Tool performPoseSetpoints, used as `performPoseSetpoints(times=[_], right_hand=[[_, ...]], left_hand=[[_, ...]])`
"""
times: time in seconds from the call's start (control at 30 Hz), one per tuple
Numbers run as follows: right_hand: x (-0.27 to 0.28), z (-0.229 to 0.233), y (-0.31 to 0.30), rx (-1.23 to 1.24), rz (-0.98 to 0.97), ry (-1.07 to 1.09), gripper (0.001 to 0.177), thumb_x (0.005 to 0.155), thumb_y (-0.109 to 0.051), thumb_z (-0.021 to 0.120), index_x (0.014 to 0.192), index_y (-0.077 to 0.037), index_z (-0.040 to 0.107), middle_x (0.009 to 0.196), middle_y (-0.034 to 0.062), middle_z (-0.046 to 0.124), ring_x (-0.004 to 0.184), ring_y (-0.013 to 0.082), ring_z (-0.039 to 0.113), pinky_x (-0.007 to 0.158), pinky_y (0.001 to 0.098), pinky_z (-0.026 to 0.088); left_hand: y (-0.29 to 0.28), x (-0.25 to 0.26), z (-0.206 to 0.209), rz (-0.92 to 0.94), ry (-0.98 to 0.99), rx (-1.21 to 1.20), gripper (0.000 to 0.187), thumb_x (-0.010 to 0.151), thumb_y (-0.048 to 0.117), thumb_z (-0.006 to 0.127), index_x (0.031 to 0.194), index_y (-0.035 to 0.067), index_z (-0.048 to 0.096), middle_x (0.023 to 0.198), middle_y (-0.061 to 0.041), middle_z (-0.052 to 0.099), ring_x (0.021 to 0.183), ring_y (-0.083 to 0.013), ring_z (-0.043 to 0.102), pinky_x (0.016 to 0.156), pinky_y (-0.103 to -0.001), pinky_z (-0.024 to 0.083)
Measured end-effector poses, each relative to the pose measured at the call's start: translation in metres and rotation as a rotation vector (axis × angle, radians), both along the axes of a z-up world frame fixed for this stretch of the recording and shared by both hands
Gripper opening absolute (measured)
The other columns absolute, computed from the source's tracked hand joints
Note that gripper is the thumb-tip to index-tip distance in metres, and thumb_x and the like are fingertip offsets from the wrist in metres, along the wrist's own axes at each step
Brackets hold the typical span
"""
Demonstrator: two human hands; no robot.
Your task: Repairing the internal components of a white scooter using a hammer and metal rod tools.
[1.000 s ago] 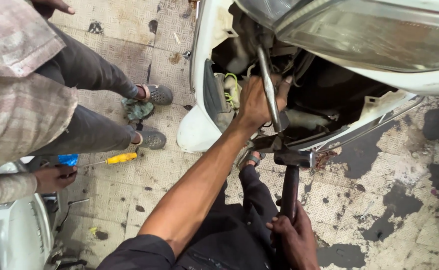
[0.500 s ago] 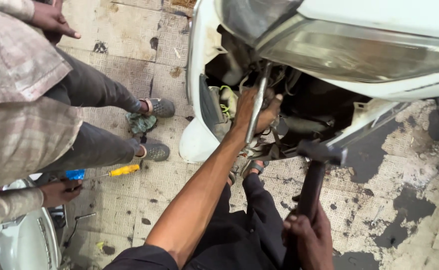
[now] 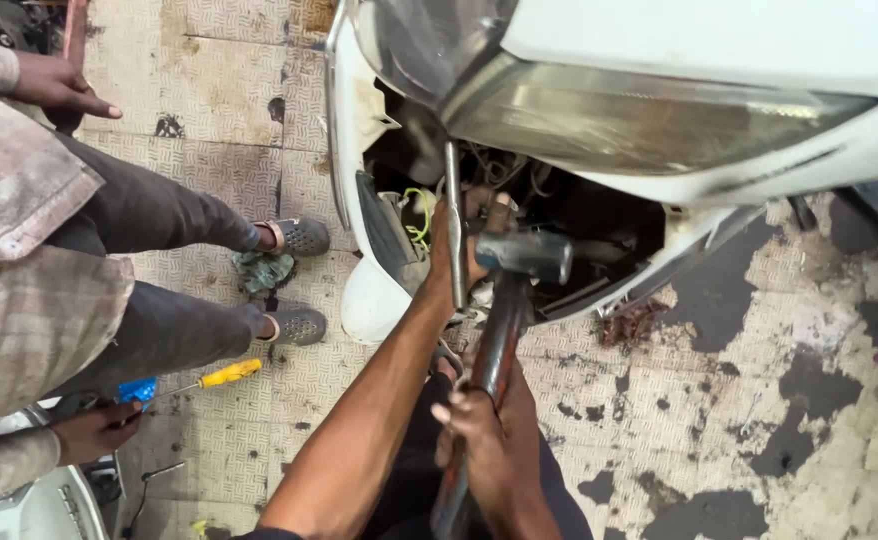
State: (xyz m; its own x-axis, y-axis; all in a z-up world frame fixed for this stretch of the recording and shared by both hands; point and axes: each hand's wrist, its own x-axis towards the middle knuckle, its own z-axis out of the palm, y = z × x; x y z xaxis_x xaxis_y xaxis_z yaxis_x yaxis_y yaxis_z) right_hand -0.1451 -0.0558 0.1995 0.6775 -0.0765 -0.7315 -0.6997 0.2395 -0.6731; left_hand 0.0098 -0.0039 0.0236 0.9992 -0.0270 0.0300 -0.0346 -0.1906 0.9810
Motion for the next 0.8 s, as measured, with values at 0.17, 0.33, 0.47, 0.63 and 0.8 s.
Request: performPoseSetpoints(times=[0.17,0.33,0.47,0.63,0.8], right_hand=[[-0.02,-0.027,-0.001,-0.001,-0.076,0.144,0.084,0.065,-0.009,0.061,0.147,-0.003,0.043,0.081,0.0145,0.05,0.047,0.0195,0.055,0.042,0.0335,0.053],[-0.022,-0.022,0.0,-0.005,-0.117,0.131,0.08,0.064,-0.013,0.067,0.14,-0.001,0.045,0.079,0.0101,0.055,0.051,0.0183,0.06,0.043,0.034,0.056],[-0.025,-0.025,-0.006,0.092,-0.145,0.085,0.07,0.067,-0.011,0.07,0.132,0.001,0.048,0.076,0.0103,0.053,0.045,0.0219,0.06,0.04,0.0344,0.054],[-0.028,-0.027,-0.016,0.003,-0.164,0.069,0.063,0.072,0.002,0.066,0.132,-0.001,0.048,0.08,0.0091,0.054,0.047,0.0211,0.058,0.04,0.0345,0.051],[-0.028,-0.025,-0.027,-0.075,-0.17,0.131,0.061,0.075,0.006,0.067,0.132,-0.001,0.049,0.079,0.011,0.055,0.05,0.023,0.06,0.044,0.0373,0.052]], left_hand=[[0.009,0.004,0.022,-0.034,0.144,0.007,0.04,0.1,0.036,0.065,0.072,0.007,0.065,0.055,-0.003,0.06,0.045,-0.0165,0.055,0.047,-0.036,0.041],[0.007,0.011,0.03,-0.074,0.158,0.1,0.04,0.098,0.034,0.065,0.069,0.007,0.064,0.05,-0.004,0.057,0.042,-0.0168,0.053,0.046,-0.036,0.039],[0.009,0.012,0.019,-0.108,0.16,0.03,0.042,0.096,0.033,0.069,0.069,0.001,0.062,0.055,-0.01,0.058,0.047,-0.0218,0.054,0.051,-0.038,0.041],[0.004,0.014,0.02,-0.056,0.132,0.074,0.034,0.092,0.032,0.071,0.084,0.0,0.069,0.066,-0.014,0.066,0.059,-0.0267,0.064,0.06,-0.041,0.049],[-0.005,0.017,0.009,-0.016,0.143,0.102,0.03,0.089,0.03,0.07,0.095,0.001,0.073,0.074,-0.015,0.072,0.067,-0.0289,0.071,0.064,-0.043,0.054]])
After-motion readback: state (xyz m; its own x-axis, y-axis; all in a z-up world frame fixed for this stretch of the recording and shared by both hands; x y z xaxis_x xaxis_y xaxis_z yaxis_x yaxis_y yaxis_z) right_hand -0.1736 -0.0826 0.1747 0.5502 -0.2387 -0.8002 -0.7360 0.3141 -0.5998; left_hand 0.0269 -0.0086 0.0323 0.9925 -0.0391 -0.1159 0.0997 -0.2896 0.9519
